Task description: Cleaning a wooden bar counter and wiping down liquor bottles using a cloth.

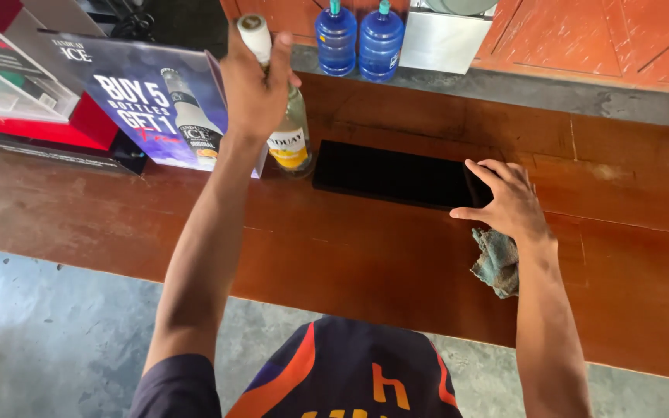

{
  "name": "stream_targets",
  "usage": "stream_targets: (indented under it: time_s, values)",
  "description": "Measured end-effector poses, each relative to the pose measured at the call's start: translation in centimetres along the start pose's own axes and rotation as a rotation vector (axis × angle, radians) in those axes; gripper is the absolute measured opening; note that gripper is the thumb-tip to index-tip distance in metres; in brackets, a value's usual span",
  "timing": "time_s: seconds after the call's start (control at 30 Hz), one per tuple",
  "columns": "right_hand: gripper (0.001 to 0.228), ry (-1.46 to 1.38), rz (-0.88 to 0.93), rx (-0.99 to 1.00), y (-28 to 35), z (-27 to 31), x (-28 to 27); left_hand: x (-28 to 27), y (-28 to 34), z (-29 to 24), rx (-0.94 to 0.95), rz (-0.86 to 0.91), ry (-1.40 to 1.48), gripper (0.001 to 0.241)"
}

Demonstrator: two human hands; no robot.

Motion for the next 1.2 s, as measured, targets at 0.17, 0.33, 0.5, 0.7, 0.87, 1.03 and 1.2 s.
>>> stream_targets:
  time_s: [0.17,0.33,0.5,0.7,0.87,1.03,1.2]
  values:
    - [0.100,0.025,-0.007,-0.011,-1.1,3.0,0.2,-0.7,-1.8,-4.3,0.088,-0.074,-0.036,0.031]
    - [0.101,0.037,0.013,-0.019,-3.0,6.6,0.7,-0.5,-2.0,-5.1,0.104,-0.115,0.052,0.028]
    - [0.100,0.022,0.036,-0.033,-3.8,7.7,1.7,-0.8,-1.1,-2.1,0.063,-0.111,-0.044,0.036]
    - [0.098,0.038,-0.036,-0.062,-3.7,7.9,1.8,-1.7,-1.6,-1.8,0.068,-0.082,-0.050,0.034]
    - [0.096,0.075,-0.099,-0.067,-3.2,8.3,1.2,-1.5,-1.3,-2.0,0.066,-0.039,-0.057,0.030]
    - [0.099,0.088,-0.115,-0.045,-3.2,7.8,1.3,-1.2,-1.5,-2.1,0.061,-0.045,-0.048,0.027]
    - [0.104,0.039,-0.032,-0.001,-3.0,7.1,0.6,-0.9,-1.6,-2.6,0.088,-0.014,-0.033,0.032]
Point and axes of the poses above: each hand's wrist, its own y-axis away from the middle knuckle, its own x-axis out of the palm, z = x × y, the point moved 9 cm from there along -y, towards the middle knuckle, and after that the axes turned 11 degrees about y, right-handed, at the moved point
